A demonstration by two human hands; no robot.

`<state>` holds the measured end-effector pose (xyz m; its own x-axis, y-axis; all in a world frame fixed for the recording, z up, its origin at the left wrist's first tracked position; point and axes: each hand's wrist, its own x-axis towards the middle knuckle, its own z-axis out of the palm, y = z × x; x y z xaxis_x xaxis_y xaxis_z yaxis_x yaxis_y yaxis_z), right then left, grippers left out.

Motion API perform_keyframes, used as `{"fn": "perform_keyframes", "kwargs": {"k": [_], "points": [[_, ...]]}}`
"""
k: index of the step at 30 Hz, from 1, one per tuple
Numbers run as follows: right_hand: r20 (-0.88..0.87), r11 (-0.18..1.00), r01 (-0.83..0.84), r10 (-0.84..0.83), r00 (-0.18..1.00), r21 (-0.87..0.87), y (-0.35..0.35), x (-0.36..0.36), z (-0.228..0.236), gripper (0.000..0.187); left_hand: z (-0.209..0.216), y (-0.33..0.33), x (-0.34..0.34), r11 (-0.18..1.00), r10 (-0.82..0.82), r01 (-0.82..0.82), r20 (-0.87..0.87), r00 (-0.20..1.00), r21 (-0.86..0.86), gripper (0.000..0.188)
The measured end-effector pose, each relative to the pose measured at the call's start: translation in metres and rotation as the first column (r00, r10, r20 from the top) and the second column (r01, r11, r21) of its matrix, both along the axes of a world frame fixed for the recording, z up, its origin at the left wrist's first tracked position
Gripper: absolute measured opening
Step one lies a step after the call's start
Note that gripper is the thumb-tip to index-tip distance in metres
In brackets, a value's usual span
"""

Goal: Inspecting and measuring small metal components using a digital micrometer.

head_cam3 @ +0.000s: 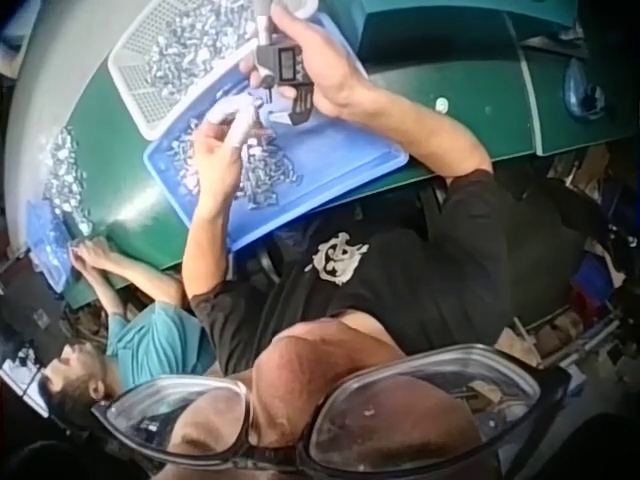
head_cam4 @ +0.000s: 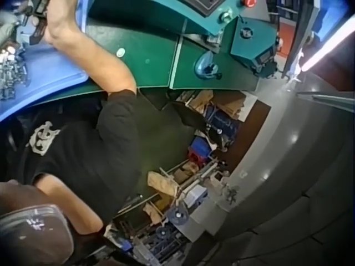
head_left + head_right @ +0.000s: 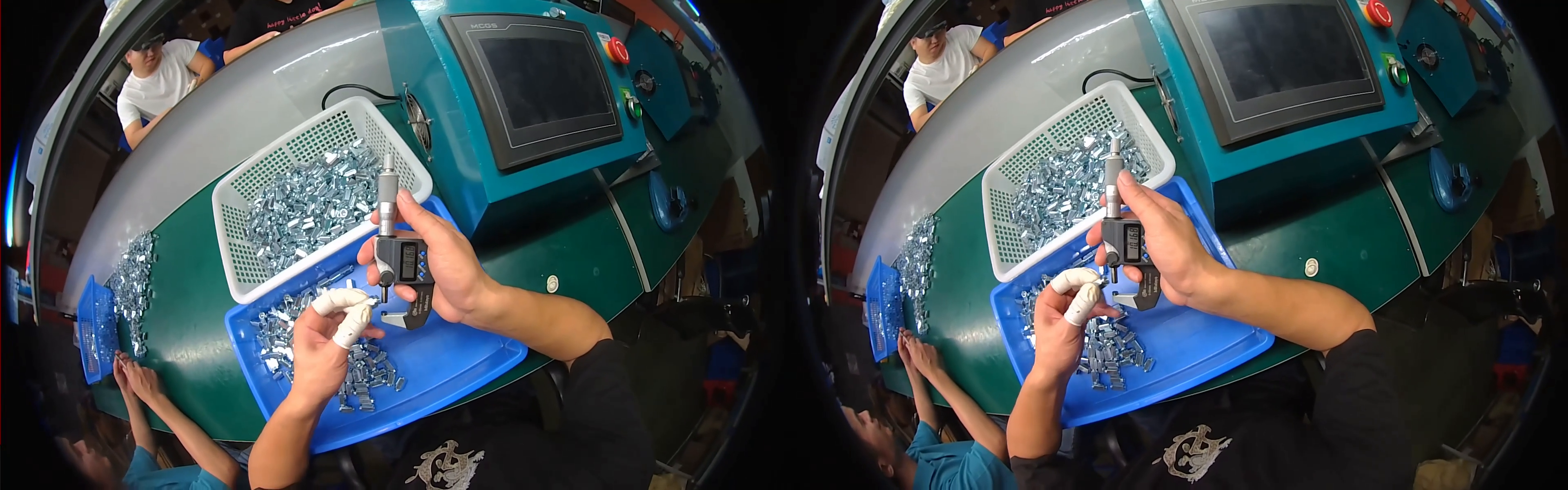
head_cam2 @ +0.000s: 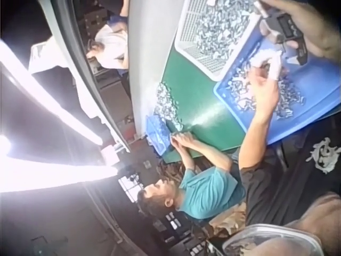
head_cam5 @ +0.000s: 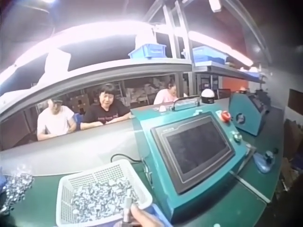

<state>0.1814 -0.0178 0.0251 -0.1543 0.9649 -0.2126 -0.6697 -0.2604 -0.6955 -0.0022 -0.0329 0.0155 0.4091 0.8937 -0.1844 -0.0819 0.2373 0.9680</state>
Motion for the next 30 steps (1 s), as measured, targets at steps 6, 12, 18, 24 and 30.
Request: {"fn": "perform_keyframes", "kwargs": {"k": [6,12,18,24,30], "points": [[-0.015,1.0,0.007,-0.007,1.0,-0.016,-0.0027,0.0023,0.0039,0.048,-0.0001,0.0021,-0.0032,0.999,0.031,-0.031,0.055,0.998,0.008,0.02],[-0.015,1.0,0.01,-0.01,1.0,-0.004,-0.0037,0.0012,0.0025,0.048,-0.0005,-0.0005,-0.0035,0.996,0.005,0.006,0.127,0.992,-0.085,0.024],[-0.027,1.0,-0.004,0.004,1.0,-0.002,-0.0028,0.0021,0.0025,0.052,-0.0032,-0.0013,-0.0026,0.996,0.006,0.001,0.081,0.997,-0.092,0.024],[-0.021,1.0,-0.004,0.004,1.0,0.024,-0.0035,0.0007,0.0018,0.049,0.0012,-0.0016,-0.002,0.993,-0.008,0.013,0.048,0.999,-0.118,0.023],[0.019,1.0,0.003,-0.004,1.0,0.014,-0.0041,0.0004,0.0032,0.042,-0.0002,-0.0013,-0.0016,0.995,-0.025,0.027,0.023,0.999,-0.093,0.022]]}}
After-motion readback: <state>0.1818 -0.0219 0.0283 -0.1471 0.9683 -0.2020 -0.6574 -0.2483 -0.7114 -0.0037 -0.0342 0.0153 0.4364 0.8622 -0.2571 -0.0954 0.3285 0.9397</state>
